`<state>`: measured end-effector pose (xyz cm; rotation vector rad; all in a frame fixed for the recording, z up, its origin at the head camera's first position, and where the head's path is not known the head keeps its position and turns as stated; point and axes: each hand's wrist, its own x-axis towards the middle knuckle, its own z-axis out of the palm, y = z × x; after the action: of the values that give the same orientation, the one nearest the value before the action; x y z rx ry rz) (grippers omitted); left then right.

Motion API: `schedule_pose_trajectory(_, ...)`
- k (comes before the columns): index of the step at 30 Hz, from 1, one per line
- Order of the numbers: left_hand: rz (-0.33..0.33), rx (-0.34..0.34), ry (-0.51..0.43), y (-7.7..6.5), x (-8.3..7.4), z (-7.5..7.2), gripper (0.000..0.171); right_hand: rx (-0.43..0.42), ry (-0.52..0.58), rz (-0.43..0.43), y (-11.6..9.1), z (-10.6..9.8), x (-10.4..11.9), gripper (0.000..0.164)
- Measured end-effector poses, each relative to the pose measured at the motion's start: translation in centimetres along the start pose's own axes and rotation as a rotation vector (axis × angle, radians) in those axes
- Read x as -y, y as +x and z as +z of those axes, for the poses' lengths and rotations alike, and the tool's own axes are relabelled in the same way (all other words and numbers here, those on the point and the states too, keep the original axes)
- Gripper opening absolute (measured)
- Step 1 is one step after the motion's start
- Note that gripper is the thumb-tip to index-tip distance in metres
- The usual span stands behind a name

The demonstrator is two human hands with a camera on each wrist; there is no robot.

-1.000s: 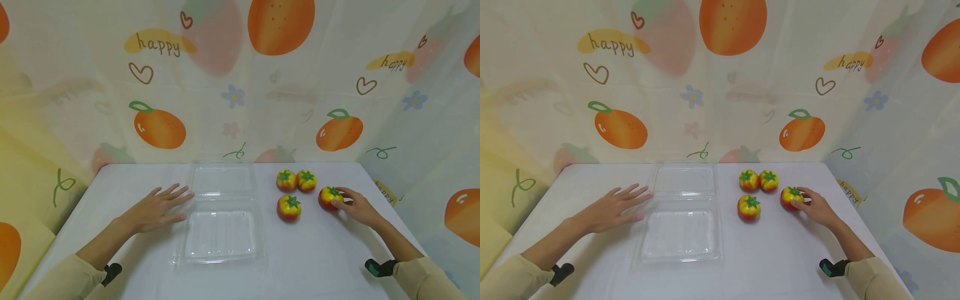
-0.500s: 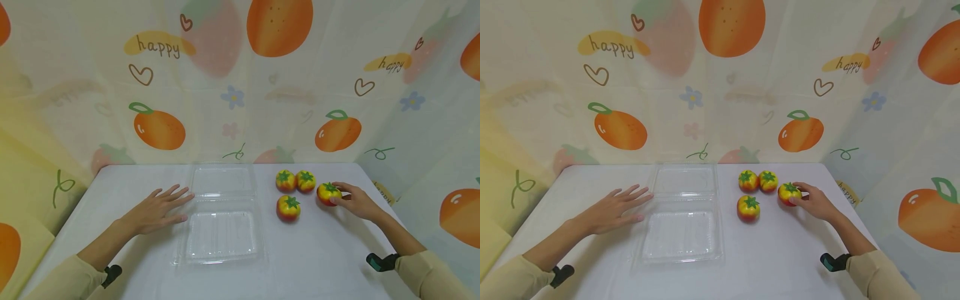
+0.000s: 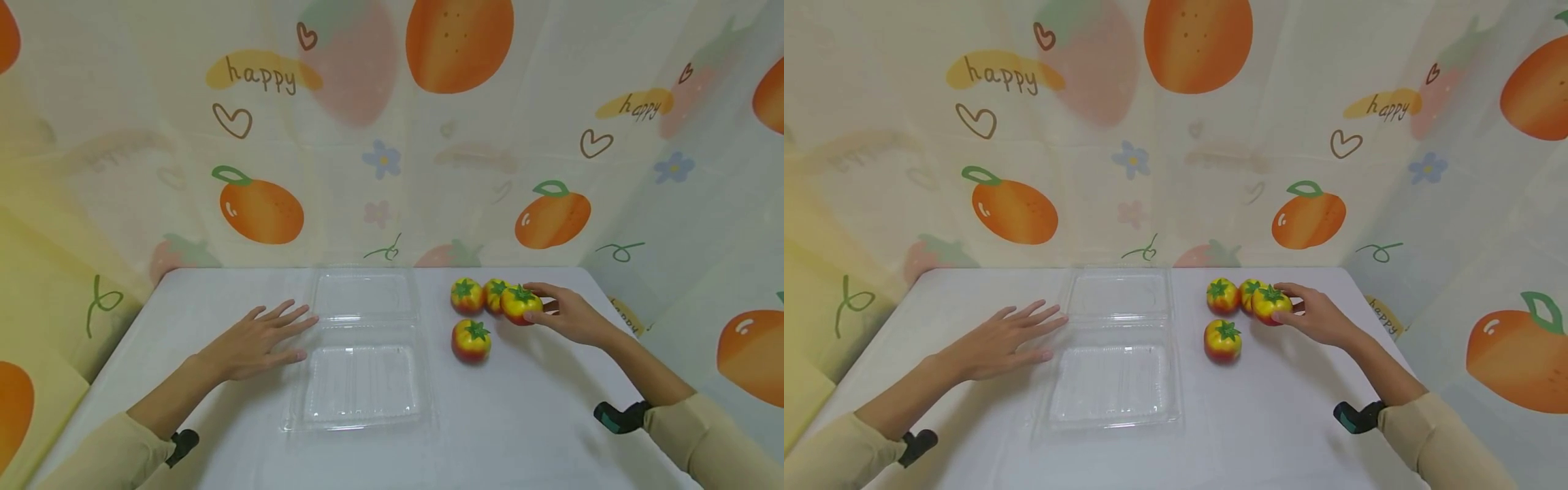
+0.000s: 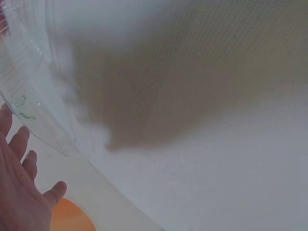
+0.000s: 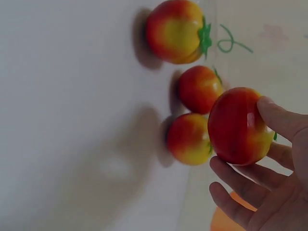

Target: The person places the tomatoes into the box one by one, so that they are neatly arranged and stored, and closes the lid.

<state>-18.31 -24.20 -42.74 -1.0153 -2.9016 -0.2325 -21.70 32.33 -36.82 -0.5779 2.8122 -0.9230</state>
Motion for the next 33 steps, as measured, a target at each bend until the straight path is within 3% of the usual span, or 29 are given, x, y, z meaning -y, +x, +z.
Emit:
schedule_pose_trajectory(11, 0.002, 0.03, 0.004, 0.4, -0.1, -0.9, 0.066, 0.067, 0.007, -0.058, 1.9, 0.5, 4.5, 0.059)
schedule_pose_trajectory(18, -0.005, 0.052, -0.005, 0.6, -0.3, -1.4, 0.066, 0.169, 0.015, -0.135, 3.5, 1.7, 7.4, 0.058)
schedule_pose_trajectory(33, -0.014, 0.073, -0.004, 0.6, -0.4, -1.5, 0.068, 0.346, -0.106, -0.229, 6.3, 6.7, 13.8, 0.06)
